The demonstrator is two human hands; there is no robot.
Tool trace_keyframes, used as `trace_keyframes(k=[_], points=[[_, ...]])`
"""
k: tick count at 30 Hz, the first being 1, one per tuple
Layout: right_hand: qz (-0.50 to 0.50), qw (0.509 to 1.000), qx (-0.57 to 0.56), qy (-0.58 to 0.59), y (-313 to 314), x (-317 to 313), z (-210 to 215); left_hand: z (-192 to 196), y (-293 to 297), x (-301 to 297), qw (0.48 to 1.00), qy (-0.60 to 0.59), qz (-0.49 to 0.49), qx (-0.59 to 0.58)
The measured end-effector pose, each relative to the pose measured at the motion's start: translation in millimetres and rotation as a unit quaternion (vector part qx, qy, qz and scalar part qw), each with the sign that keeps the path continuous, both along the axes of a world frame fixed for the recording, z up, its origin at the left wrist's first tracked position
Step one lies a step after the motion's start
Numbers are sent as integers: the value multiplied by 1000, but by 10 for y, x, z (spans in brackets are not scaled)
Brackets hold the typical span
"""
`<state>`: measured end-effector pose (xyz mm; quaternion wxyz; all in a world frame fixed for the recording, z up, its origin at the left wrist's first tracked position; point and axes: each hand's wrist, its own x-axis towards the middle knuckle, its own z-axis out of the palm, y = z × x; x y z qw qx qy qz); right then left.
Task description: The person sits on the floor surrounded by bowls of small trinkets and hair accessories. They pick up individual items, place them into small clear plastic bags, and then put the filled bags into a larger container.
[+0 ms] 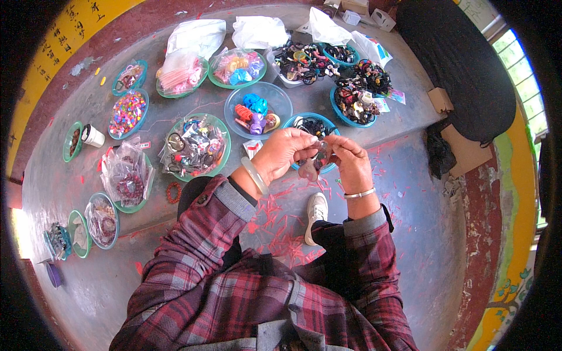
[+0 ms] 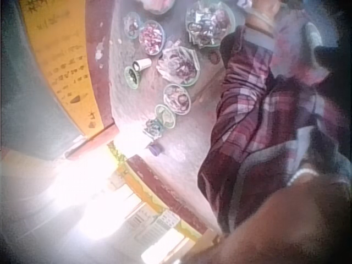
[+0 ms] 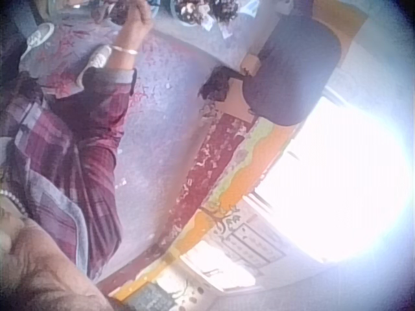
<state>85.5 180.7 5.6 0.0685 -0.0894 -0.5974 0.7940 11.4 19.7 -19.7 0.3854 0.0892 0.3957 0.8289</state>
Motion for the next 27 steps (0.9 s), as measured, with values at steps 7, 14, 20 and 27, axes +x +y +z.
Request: trace_keyframes(k=[7,14,20,27], points=[[-17,999,-24,-36,-108,-32,102,41,27,45,995,67,64,-44],[-3,1000,26,3,-87,-75,-81,65,53,110,987,140,55,-58],[-25,999,35,-5,-110,-70,-79,103,50,130,971,194,75,-115],[-10,1000,-16,-11,-33,-32,-23,189,9,99,978,181,47,-94]])
